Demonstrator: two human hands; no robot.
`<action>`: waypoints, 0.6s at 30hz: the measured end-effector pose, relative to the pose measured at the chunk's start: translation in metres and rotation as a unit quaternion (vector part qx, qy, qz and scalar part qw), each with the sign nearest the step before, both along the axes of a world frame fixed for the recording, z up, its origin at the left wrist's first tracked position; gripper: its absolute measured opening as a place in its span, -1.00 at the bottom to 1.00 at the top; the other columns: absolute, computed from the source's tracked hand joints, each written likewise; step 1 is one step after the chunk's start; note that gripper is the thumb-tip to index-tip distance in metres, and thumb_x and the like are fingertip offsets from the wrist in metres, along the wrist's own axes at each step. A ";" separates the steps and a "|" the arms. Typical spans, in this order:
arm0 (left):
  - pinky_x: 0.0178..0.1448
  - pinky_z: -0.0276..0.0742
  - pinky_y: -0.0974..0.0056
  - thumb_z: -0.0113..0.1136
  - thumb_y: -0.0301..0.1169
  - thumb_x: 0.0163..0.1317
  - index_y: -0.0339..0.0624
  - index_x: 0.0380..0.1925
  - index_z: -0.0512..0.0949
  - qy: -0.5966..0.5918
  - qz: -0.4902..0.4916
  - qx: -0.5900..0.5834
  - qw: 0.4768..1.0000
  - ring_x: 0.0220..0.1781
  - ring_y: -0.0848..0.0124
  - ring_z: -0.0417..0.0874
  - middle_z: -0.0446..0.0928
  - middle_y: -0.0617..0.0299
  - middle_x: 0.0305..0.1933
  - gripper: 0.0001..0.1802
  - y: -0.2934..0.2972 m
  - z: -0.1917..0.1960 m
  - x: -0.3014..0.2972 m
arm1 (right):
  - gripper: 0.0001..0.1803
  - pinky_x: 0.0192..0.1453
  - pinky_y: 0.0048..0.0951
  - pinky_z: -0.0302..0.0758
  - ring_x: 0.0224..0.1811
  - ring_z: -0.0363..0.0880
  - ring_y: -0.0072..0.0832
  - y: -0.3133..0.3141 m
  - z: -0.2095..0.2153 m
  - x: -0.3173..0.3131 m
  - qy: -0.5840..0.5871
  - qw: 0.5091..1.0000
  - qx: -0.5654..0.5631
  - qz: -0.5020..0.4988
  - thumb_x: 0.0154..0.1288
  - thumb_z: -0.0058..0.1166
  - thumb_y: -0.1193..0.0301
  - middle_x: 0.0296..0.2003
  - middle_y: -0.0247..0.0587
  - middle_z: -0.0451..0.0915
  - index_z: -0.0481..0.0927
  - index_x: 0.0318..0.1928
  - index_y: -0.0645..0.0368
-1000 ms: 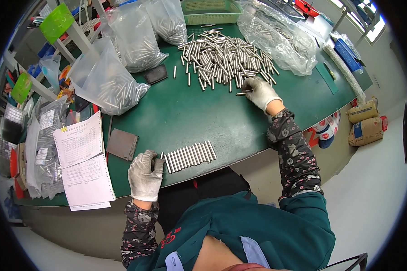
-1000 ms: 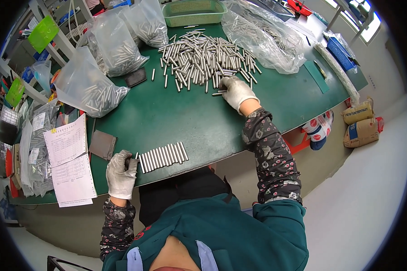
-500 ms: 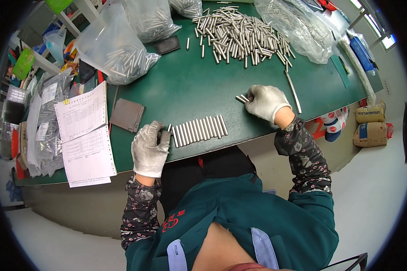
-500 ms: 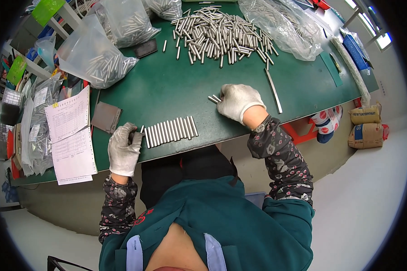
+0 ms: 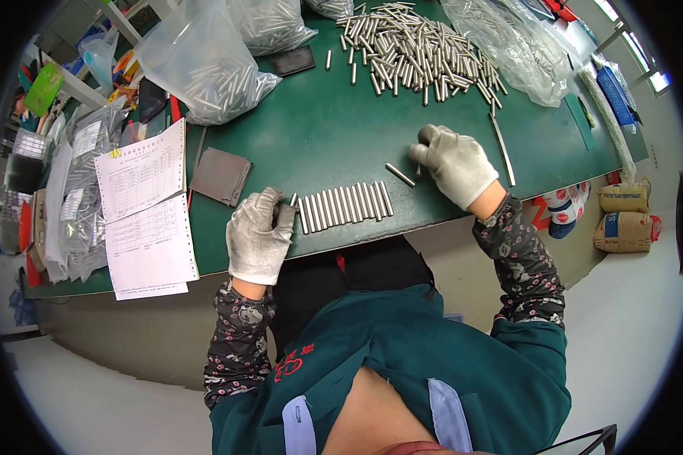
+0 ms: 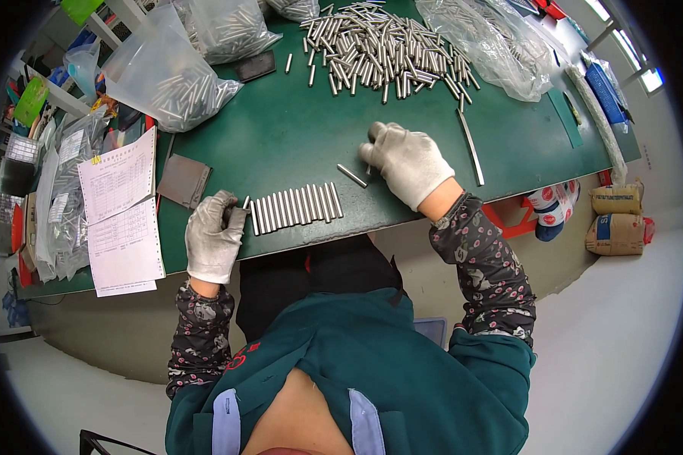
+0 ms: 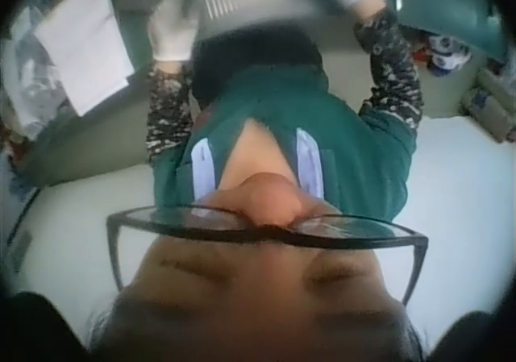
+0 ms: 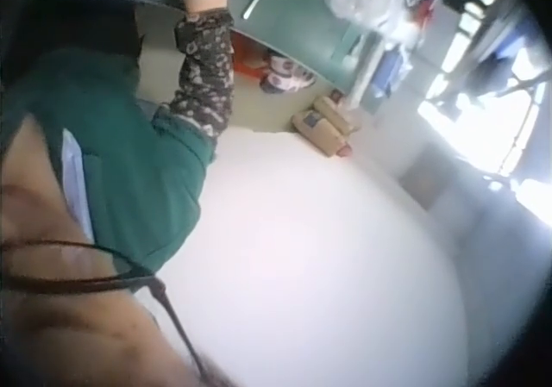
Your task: Sorting and aligning small metal pins on a workbench and then gathering them into bundles.
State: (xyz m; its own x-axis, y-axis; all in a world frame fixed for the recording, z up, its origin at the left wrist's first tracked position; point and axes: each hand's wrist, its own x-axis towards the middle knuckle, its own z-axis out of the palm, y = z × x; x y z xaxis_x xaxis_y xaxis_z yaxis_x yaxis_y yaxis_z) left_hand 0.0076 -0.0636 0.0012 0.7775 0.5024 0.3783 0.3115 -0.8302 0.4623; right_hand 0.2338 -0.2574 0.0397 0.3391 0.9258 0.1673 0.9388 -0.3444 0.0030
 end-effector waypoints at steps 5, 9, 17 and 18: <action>-0.24 0.50 0.16 0.24 -0.40 0.02 -0.15 -0.33 0.49 0.015 0.007 -0.032 0.999 -0.33 0.18 0.57 0.50 0.16 -0.42 -0.80 -0.001 0.002 -0.001 | -0.75 -0.20 -0.34 0.53 -0.23 0.55 -0.31 0.006 -0.016 -0.001 0.051 0.985 0.068 0.149 0.12 -0.05 0.46 -0.24 -0.23 0.50 0.56 -0.16 0.02; -0.11 0.55 0.16 0.36 -0.31 -0.08 -0.20 -0.12 0.48 -0.032 -0.053 0.006 0.998 -0.15 0.12 0.58 0.48 0.04 -0.16 -0.52 0.000 0.005 0.003 | -0.71 -0.18 -0.29 0.52 -0.23 0.54 -0.25 0.011 -0.017 -0.011 0.154 0.975 0.127 0.093 0.14 -0.07 0.49 -0.24 -0.18 0.50 0.57 -0.12 0.05; 0.05 0.51 0.14 0.51 -0.30 -0.33 -0.22 0.03 0.43 0.108 -0.152 0.009 0.982 0.00 0.08 0.53 0.41 0.00 0.02 -0.21 -0.014 0.017 0.012 | -0.68 -0.07 -0.20 0.50 -0.15 0.53 -0.09 -0.001 -0.017 -0.043 0.219 0.970 0.101 0.029 0.09 0.03 0.48 -0.18 -0.06 0.48 0.53 -0.08 0.18; 0.05 0.50 0.16 0.49 -0.35 -0.31 -0.24 0.00 0.45 0.123 -0.147 -0.017 0.981 -0.01 0.09 0.53 0.41 0.01 0.01 -0.25 -0.016 0.021 0.011 | -0.61 -0.05 -0.19 0.49 -0.13 0.52 -0.07 -0.003 -0.012 -0.046 0.242 0.964 0.103 0.030 0.05 0.09 0.44 -0.15 -0.02 0.46 0.51 -0.04 0.20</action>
State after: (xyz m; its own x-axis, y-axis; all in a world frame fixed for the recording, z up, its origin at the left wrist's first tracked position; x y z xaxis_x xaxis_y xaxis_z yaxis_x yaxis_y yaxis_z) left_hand 0.0189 -0.0796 0.0223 0.9561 0.2526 0.1487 0.1670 -0.8863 0.4319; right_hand 0.1879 -0.2602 0.0276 0.3698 0.9106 0.1846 0.8314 -0.2356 -0.5033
